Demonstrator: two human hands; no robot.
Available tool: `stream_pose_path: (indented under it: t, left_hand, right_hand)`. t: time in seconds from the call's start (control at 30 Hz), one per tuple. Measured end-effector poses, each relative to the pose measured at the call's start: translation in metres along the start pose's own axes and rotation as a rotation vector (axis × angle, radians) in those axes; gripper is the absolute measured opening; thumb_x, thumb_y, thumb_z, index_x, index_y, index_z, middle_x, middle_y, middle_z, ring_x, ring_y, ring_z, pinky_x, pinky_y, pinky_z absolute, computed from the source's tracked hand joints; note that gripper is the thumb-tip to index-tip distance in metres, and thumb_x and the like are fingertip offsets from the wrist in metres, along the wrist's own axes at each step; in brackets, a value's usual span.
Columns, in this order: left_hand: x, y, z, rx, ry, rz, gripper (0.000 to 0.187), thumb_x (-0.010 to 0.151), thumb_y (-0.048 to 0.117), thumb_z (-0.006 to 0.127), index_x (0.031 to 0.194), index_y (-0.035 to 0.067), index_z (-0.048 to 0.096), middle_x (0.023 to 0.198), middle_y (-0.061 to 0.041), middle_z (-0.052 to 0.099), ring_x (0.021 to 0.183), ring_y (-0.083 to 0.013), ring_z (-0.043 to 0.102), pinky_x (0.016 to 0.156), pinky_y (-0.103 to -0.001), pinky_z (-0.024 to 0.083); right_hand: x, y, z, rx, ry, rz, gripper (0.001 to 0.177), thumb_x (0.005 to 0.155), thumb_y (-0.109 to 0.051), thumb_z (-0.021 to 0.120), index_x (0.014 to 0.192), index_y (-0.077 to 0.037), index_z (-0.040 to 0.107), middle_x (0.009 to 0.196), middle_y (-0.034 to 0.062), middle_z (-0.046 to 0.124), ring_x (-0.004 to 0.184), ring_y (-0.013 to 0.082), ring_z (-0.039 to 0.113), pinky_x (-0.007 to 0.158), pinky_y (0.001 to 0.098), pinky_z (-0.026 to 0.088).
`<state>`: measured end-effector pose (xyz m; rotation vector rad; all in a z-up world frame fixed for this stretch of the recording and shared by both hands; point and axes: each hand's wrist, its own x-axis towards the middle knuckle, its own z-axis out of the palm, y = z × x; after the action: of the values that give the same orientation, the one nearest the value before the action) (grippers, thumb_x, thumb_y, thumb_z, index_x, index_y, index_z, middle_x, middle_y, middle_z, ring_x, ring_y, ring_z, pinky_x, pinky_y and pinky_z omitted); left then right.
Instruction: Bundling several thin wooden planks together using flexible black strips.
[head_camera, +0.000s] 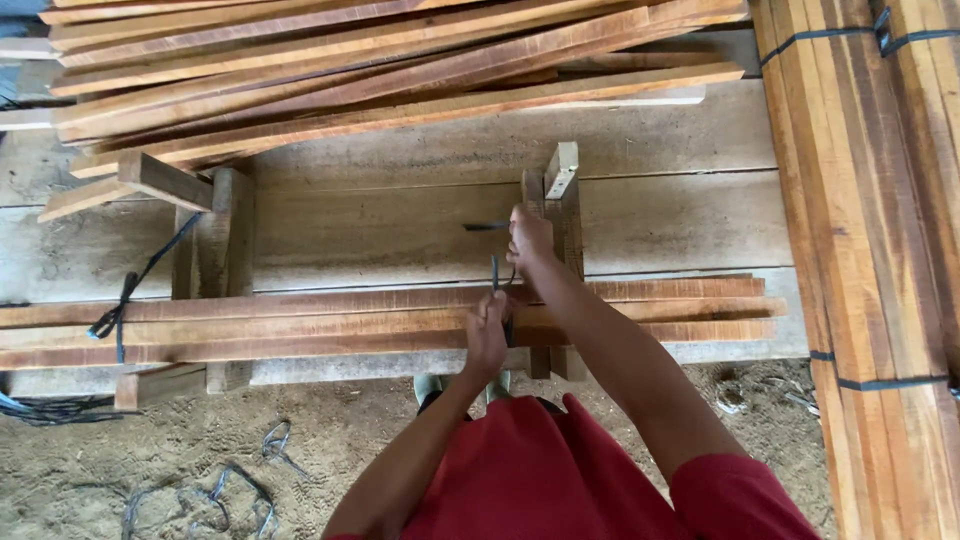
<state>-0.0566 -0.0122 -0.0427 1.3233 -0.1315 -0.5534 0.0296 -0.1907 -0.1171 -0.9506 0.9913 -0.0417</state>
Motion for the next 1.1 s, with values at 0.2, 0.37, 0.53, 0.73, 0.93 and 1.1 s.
stream_pose_path:
  t: [0.2,0.37,0.53,0.73,0.93,1.1]
  left_hand:
    - [0.006,-0.017,-0.015,0.205,-0.114,0.038,0.04,0.114,0.034,0.046,0.091,0.01,0.067,0.065,-0.003,0.053,0.061,-0.0107,0.044,0.07,-0.037,0.046]
    - [0.011,0.015,-0.009,0.423,-0.233,0.169,0.037,0.114,0.023,0.041,0.081,0.01,0.052,0.067,-0.007,0.044,0.063,-0.0163,0.049,0.066,-0.034,0.045]
    - [0.016,0.015,-0.004,0.515,-0.198,0.186,0.037,0.112,0.017,0.043,0.078,0.007,0.053,0.066,-0.009,0.052,0.062,-0.0149,0.052,0.063,-0.032,0.047]
    - [0.021,-0.001,-0.006,0.466,-0.164,0.089,0.039,0.11,0.027,0.047,0.075,0.01,0.049,0.061,-0.011,0.051,0.057,-0.0233,0.052,0.057,-0.038,0.043]
    - [0.018,0.041,0.017,0.022,0.142,-0.221,0.04,0.109,0.038,0.054,0.078,0.014,0.042,0.072,0.002,0.046,0.073,-0.009,0.038,0.074,-0.034,0.031]
    - [0.008,0.065,0.032,-0.002,0.234,-0.236,0.044,0.11,0.038,0.05,0.074,0.019,0.034,0.069,0.007,0.037,0.066,-0.0059,0.036,0.072,-0.032,0.037]
  right_hand:
    - [0.027,0.004,0.033,-0.793,0.141,-0.203,0.04,0.097,-0.033,0.052,0.063,-0.014,0.04,0.057,-0.0011,0.032,0.044,0.0145,0.036,0.046,0.0356,0.031]
    - [0.072,0.075,0.016,-1.533,0.278,-1.447,0.037,0.082,-0.015,0.069,0.053,-0.016,0.046,0.043,0.0033,0.042,0.036,0.022,0.049,0.033,0.036,0.046]
    - [0.09,0.079,0.021,-1.343,0.243,-0.942,0.03,0.085,-0.023,0.062,0.062,-0.005,0.06,0.058,0.0155,0.059,0.055,0.0368,0.065,0.046,0.0506,0.053]
    - [0.075,0.071,0.013,-1.621,0.177,-1.342,0.026,0.082,-0.01,0.062,0.057,-0.013,0.055,0.047,0.0052,0.053,0.042,0.0266,0.06,0.04,0.0393,0.05]
    - [0.058,0.054,0.017,-1.244,0.277,-0.787,0.031,0.083,-0.025,0.065,0.06,-0.006,0.058,0.049,0.0124,0.053,0.049,0.028,0.061,0.042,0.0437,0.048]
    - [0.041,0.045,0.019,-1.456,0.41,-1.409,0.022,0.079,-0.008,0.066,0.06,-0.007,0.056,0.048,0.0136,0.051,0.046,0.034,0.06,0.036,0.0454,0.05]
